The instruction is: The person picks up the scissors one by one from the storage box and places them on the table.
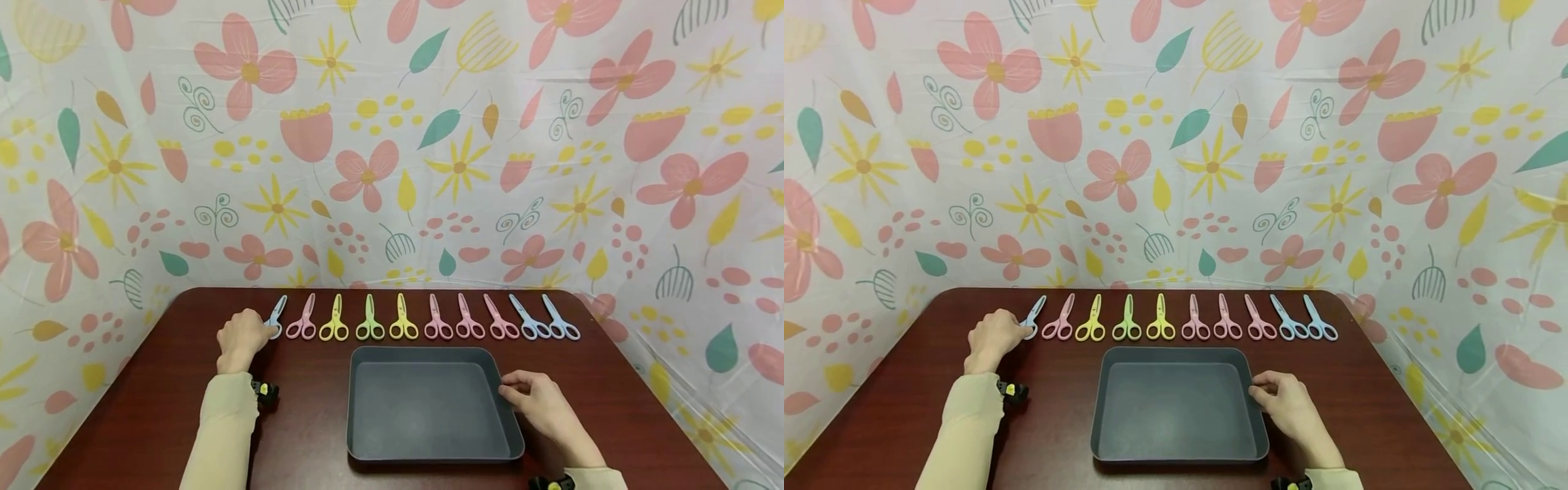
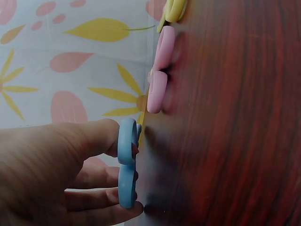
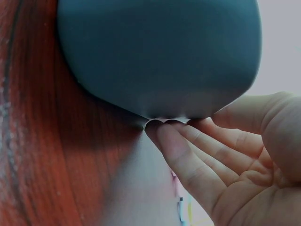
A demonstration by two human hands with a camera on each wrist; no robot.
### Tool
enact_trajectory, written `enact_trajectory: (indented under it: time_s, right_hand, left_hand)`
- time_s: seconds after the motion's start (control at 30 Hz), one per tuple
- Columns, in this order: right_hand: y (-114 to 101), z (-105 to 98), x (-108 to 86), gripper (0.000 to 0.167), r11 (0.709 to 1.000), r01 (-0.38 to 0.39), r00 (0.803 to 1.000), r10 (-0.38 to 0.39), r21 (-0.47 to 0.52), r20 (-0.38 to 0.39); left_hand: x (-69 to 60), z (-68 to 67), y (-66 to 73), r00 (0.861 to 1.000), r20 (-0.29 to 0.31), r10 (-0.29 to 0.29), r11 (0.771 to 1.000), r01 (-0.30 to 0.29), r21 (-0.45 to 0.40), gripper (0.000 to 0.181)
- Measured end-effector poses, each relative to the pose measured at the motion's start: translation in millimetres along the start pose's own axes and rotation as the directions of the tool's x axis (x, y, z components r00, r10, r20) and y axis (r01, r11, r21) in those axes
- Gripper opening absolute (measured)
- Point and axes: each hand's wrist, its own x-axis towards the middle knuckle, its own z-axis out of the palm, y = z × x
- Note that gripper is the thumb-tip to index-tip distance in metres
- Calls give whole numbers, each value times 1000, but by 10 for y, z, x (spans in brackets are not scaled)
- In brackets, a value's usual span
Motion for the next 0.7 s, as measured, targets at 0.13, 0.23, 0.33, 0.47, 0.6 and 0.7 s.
enact_trajectory:
  time_s: [0.13, 0.23, 0.33, 0.47, 0.6, 0.7]
  right_hand:
    - [-5, 2, 2, 14, 1000, 2, 1000, -2, 7, 3]
    - [-4, 7, 1, 13, 1000, 0, 1000, -1, 9, 4]
    - [-7, 9, -1, 13, 1000, -2, 1000, 2, 10, 0]
    - [-13, 7, -5, 13, 1000, -6, 1000, 6, 9, -2]
    - [-18, 4, -9, 14, 1000, -9, 1000, 9, 10, -1]
    - [-18, -1, -14, 14, 1000, -14, 1000, 14, 16, -1]
  left_hand:
    - [14, -2, -16, 1000, -9, -5, 1000, 5, 1, 47]
    - [23, 3, -29, 1000, -10, -11, 1000, 11, 4, 47]
    - [34, 11, -38, 1000, -16, -14, 1000, 14, 7, 45]
    - [43, 20, -55, 1000, -13, -21, 1000, 21, 13, 39]
    - [40, 24, -66, 1000, 0, -27, 1000, 27, 15, 34]
    - [39, 28, -63, 1000, 7, -27, 1000, 27, 11, 32]
